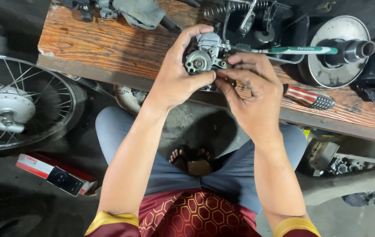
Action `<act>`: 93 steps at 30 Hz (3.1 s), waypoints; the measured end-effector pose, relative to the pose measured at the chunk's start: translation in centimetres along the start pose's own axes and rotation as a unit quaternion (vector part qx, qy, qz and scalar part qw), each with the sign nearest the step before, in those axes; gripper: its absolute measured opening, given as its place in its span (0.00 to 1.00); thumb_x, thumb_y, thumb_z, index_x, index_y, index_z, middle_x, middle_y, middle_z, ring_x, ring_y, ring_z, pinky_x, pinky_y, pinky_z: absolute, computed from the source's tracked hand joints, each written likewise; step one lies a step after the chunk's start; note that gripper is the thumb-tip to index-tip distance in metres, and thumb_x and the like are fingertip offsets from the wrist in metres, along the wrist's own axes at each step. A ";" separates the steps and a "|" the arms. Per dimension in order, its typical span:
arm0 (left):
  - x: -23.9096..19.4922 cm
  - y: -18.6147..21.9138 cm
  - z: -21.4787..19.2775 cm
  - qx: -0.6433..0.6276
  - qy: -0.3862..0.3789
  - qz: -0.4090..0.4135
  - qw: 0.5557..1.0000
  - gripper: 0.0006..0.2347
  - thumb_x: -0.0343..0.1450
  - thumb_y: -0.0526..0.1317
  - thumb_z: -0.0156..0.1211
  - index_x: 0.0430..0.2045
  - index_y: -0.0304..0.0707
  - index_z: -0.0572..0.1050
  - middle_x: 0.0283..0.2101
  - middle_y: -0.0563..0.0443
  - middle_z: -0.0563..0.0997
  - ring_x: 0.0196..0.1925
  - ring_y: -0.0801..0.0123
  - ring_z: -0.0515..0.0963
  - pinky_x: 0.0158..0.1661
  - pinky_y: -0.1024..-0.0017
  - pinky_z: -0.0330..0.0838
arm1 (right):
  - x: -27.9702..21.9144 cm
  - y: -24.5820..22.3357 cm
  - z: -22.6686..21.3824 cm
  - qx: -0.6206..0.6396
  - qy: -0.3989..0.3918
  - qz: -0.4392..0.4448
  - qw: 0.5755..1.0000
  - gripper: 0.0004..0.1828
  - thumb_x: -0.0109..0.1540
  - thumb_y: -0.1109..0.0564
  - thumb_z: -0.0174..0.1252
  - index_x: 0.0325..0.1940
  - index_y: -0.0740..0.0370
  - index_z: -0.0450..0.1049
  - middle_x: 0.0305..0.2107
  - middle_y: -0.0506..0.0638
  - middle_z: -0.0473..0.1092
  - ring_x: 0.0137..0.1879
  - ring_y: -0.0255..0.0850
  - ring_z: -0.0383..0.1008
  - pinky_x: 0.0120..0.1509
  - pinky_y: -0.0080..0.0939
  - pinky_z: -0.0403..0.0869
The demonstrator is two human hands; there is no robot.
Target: The person assembles a carburetor by inserting a spring and a small metal component into the main body. They use a screwdriver to tighten screws on the assembly and then use a toothbrush to clean the exterior of the carburetor.
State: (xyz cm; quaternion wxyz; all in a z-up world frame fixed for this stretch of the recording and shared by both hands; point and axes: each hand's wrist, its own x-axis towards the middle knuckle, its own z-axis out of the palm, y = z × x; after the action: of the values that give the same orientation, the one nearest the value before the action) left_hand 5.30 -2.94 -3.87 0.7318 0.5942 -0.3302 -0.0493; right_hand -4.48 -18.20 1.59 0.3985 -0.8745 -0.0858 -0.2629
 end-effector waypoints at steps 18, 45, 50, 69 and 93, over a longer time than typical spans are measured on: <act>-0.1 0.0 0.2 -0.040 0.008 -0.024 0.999 0.31 0.63 0.20 0.63 0.62 0.44 0.66 0.60 0.48 0.75 0.60 0.64 0.76 0.63 0.68 0.71 | -3.8 2.6 2.2 0.217 0.093 0.116 0.965 0.16 0.63 0.72 0.63 0.53 0.69 0.68 0.52 0.57 0.70 0.55 0.42 0.74 0.63 0.36 0.77; -1.8 1.8 1.9 0.071 0.049 0.017 0.996 0.33 0.61 0.25 0.66 0.63 0.41 0.63 0.67 0.48 0.68 0.68 0.57 0.73 0.71 0.64 0.65 | -4.5 3.2 2.9 0.242 0.144 0.172 0.944 0.11 0.63 0.71 0.65 0.48 0.74 0.73 0.42 0.52 0.71 0.45 0.36 0.73 0.54 0.31 0.75; -1.8 1.7 1.7 0.063 0.051 0.022 0.997 0.33 0.61 0.25 0.65 0.64 0.41 0.63 0.67 0.48 0.68 0.69 0.57 0.72 0.72 0.63 0.64 | -4.3 3.3 3.0 0.236 0.137 0.156 0.949 0.12 0.63 0.70 0.66 0.48 0.74 0.73 0.43 0.53 0.71 0.45 0.36 0.72 0.54 0.31 0.75; -2.4 -0.1 0.5 0.050 0.149 0.089 0.984 0.33 0.60 0.29 0.67 0.64 0.45 0.65 0.62 0.43 0.73 0.60 0.54 0.79 0.65 0.54 0.78 | -5.4 2.2 2.3 0.199 0.082 0.103 0.971 0.13 0.67 0.69 0.53 0.57 0.72 0.70 0.48 0.56 0.70 0.50 0.43 0.74 0.61 0.38 0.76; -2.1 1.6 -2.8 0.100 0.192 0.034 0.976 0.33 0.60 0.23 0.64 0.63 0.41 0.64 0.53 0.46 0.79 0.51 0.64 0.80 0.57 0.71 0.75 | 2.2 2.8 3.9 -0.179 0.001 0.030 0.983 0.08 0.59 0.62 0.69 0.42 0.65 0.83 0.28 0.53 0.80 0.25 0.46 0.76 0.31 0.40 0.71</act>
State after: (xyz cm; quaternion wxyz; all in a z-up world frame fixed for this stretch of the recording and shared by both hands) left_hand 4.67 0.86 -3.59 0.7195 0.6512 -0.2070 0.1236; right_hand -0.06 -17.27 -1.21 0.2431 -0.9336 -0.0103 -0.2629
